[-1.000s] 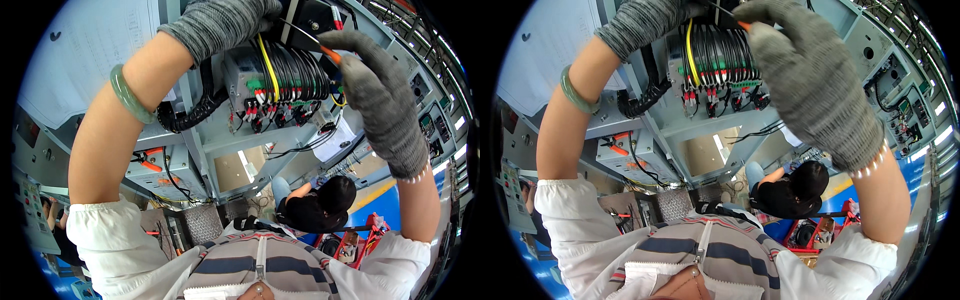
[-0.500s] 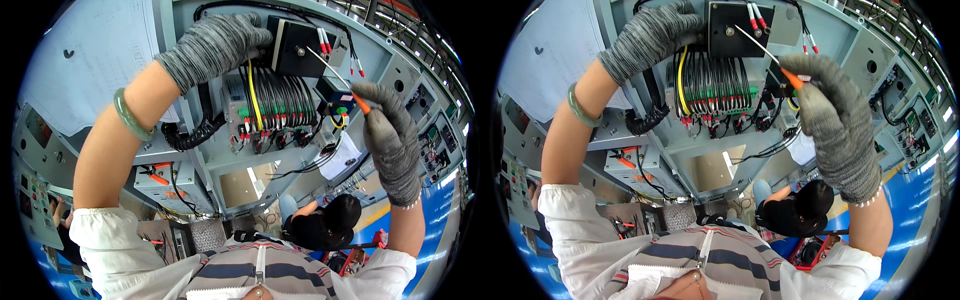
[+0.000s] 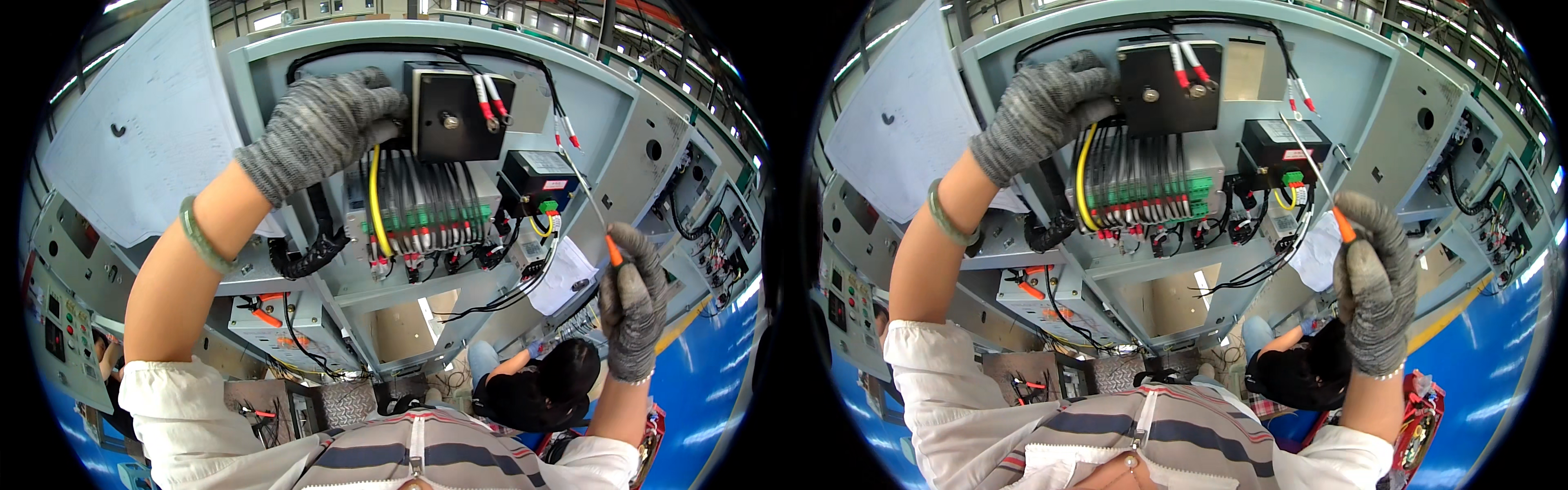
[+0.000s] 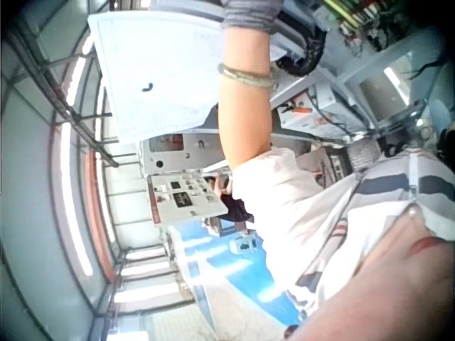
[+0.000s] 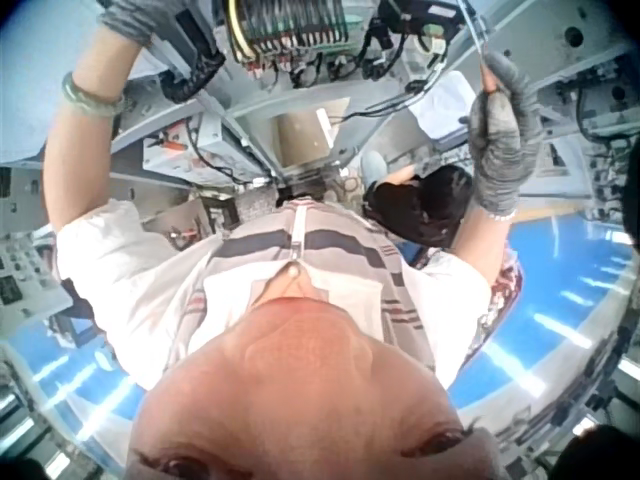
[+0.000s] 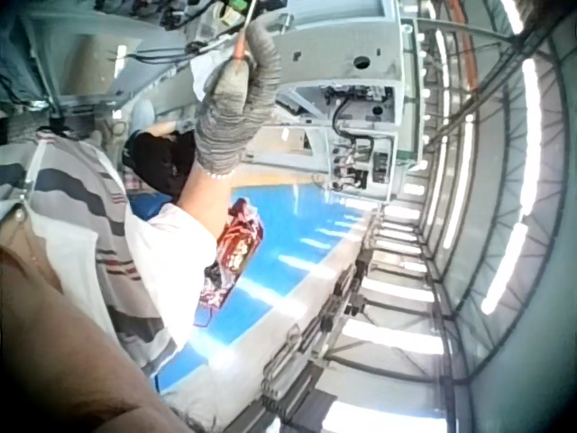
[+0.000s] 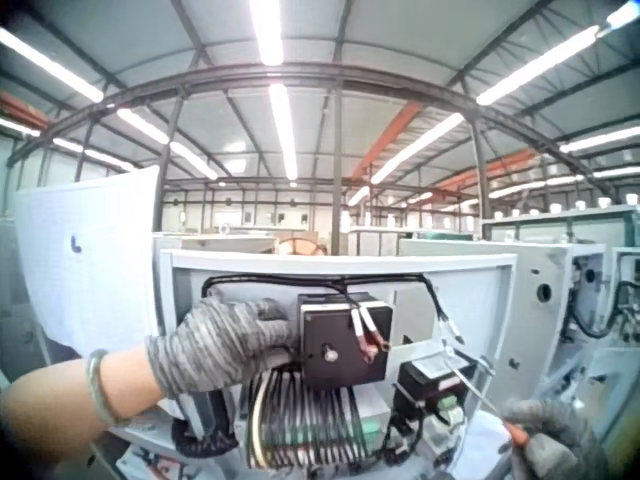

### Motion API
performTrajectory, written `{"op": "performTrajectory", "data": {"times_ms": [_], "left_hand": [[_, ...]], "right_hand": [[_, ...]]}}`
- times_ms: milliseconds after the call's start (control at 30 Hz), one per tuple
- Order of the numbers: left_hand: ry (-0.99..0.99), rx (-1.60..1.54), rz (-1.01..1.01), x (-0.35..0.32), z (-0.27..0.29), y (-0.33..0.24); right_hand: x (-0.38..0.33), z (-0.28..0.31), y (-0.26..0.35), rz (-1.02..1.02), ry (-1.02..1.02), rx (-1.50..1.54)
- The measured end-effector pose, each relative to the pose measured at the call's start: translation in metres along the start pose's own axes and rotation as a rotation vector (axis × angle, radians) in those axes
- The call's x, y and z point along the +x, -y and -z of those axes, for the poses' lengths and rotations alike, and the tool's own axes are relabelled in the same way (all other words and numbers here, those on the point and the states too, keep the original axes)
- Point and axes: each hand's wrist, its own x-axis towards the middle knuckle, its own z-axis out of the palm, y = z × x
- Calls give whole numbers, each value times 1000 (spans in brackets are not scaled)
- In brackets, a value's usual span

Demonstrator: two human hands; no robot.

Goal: The person works inside an open electrical cabinet, using a screwdriver to tighten terminal screws on a terminal block and connect wires. They also retrieve small parts from a red tool cart and place them into a bag before returning to the cabinet to continue wiring.

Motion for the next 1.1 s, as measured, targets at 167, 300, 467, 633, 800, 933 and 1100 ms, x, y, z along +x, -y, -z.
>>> {"op": "performTrajectory", "data": {"times_ms": [167,300,467,633,800,933,1100], "left_hand": [[-34,-26,-11,-1,3,-8],[-75,78,-168,-17,-10,11],[-44,-152,26,-46,-17,59],[194,66,-10,-74,-17,127],[177,136,-49,-75,-16,129],[165,163,-58,-76,-15,127],[158,187,-75,-71,-10,123]], "right_hand": [[-38,16,-46,-215,-149,210],[-82,13,-88,-401,-72,389],[-144,-17,-141,-554,68,530],[-153,-13,-156,-543,124,357],[-156,-9,-176,-554,137,277],[-159,-16,-195,-657,111,452],[-160,-19,-214,-698,58,565]]}}
